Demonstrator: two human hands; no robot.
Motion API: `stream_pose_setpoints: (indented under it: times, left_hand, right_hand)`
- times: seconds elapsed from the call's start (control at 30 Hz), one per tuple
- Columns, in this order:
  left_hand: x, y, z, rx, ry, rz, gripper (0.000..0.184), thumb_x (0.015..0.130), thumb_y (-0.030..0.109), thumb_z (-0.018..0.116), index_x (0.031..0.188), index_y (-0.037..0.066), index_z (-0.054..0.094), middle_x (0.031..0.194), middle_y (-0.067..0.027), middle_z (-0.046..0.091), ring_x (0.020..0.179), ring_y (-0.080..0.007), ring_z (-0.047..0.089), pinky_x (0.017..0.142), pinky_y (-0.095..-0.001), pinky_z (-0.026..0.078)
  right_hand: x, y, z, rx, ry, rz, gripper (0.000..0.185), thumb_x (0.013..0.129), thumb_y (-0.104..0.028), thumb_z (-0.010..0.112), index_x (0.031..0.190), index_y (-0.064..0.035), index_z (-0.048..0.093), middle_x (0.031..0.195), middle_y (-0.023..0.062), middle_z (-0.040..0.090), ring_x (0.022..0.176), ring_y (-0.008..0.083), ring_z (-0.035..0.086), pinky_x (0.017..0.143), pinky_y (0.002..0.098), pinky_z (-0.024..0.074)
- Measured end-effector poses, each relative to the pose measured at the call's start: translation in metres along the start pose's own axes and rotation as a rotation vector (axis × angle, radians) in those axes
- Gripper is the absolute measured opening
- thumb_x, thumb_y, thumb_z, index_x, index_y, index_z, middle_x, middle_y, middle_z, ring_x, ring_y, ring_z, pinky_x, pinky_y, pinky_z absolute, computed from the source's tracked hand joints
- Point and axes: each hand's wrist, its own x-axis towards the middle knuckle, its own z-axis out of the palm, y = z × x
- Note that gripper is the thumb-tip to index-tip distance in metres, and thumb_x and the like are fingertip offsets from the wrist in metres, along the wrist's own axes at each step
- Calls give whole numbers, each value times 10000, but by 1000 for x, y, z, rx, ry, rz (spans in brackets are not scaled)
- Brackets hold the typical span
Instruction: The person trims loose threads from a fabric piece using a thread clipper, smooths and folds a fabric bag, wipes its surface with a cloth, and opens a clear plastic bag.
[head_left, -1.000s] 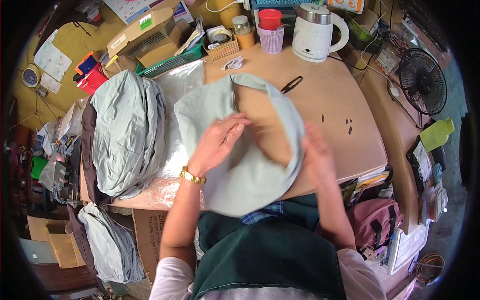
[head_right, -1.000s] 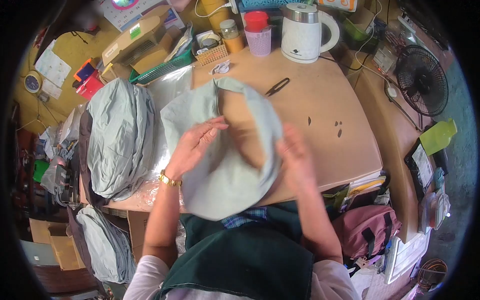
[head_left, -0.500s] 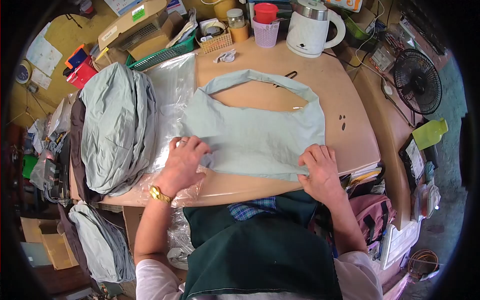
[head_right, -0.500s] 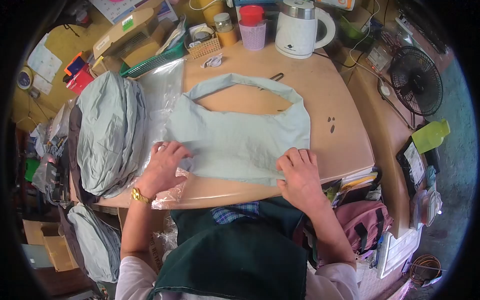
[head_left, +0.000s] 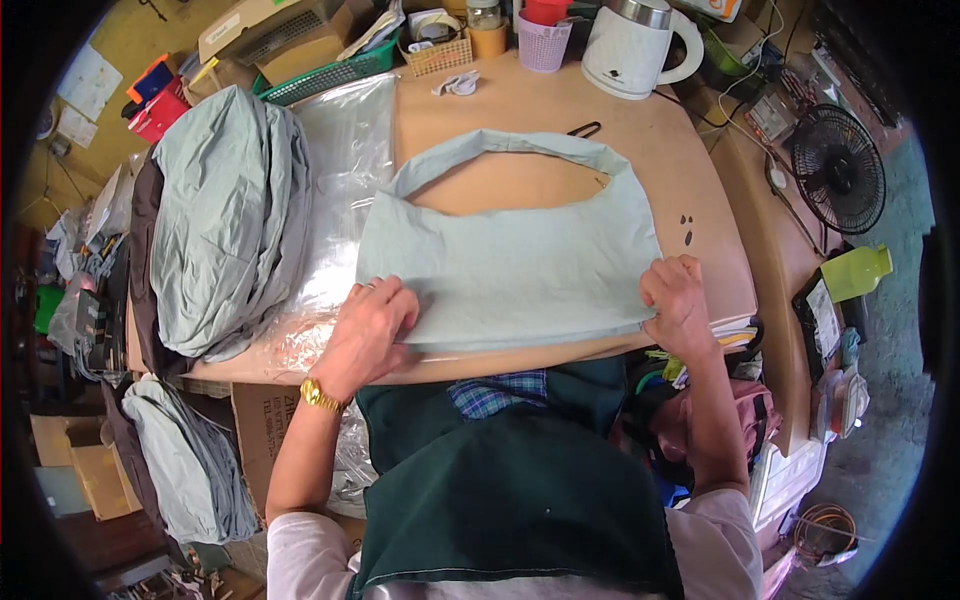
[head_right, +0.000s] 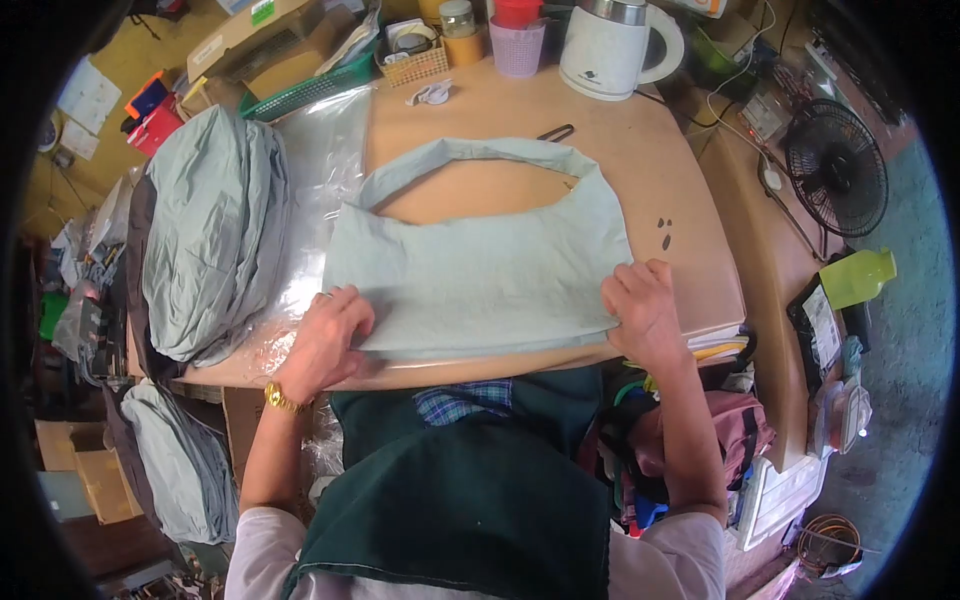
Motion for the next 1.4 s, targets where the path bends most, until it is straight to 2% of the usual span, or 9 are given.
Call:
stream_pose_setpoints:
  times: [0.37,0.43,0.53,0.63,1.0,1.07,1.13,1.27,1.4]
  left_hand:
    - [-19,-17,48,-99,-213,-30,242,620,8,662,718,44,443,770,-121,508,778,-353,554,703,-428,465]
    - [-16,-12,16,38,-583,-155,263,739,71,680,963,51,545,1036,-148,577,1019,-353,580,858,-441,482]
    - [-1,30,-16,38,-212,-76,565,821,224,700,1312,63,473,1384,-210,449,1305,-403,419,1050,-516,360]
    - [23,59,32,32,-34,-140,765,867,428,647,1486,107,331,1556,-207,245,1436,-425,212,1120,-611,198]
    - [3,22,66,88,-339,-338,799,870,537,594,1476,77,349,1563,-197,238,1427,-425,233,1135,-584,206]
    - [29,8,43,-51,-390,-340,763,890,481,610,1437,5,374,1532,-197,317,1393,-396,332,1118,-500,308]
    - [60,8,34,-1411,0,-690,660,890,393,646,1349,-38,447,1397,-202,486,1285,-342,479,1062,-453,395]
    - [91,-23,87,-1896,201,-860,510,901,358,631,1210,-33,525,1259,-180,574,1186,-292,556,1032,-431,432]
    - [77,-70,89,-2311,491,-681,466,915,346,583,1178,-34,523,1202,-200,598,1178,-342,562,1051,-476,425]
  right_hand:
    - [-19,38,20,-67,-311,142,203,654,41,586,796,-72,496,798,85,493,854,303,550,864,433,375]
    - [-21,29,-3,-57,-386,234,222,694,24,592,879,-73,516,896,96,523,956,305,549,941,465,358]
    - [6,-4,-26,26,-452,375,381,800,-104,653,1161,-91,534,1270,126,527,1280,315,451,1123,545,245]
    - [21,-30,19,-6,-14,251,531,810,-254,704,1287,-124,512,1434,143,435,1369,368,351,1119,605,213]
    - [6,-17,54,-184,-338,228,761,867,-557,582,1474,-147,375,1545,179,282,1405,438,263,1109,622,216]
    - [30,0,36,393,-513,470,806,887,-558,568,1464,-35,355,1539,221,272,1395,423,303,1100,550,303]
    - [60,3,49,934,-286,684,801,914,-549,540,1444,18,346,1519,252,294,1384,419,325,1090,518,335]
    - [106,16,97,1963,33,1205,836,966,-555,459,1410,135,297,1442,335,358,1377,400,343,1097,511,337]
    - [97,53,102,2311,411,1212,820,984,-568,394,1426,114,286,1410,344,395,1365,418,354,1118,503,316]
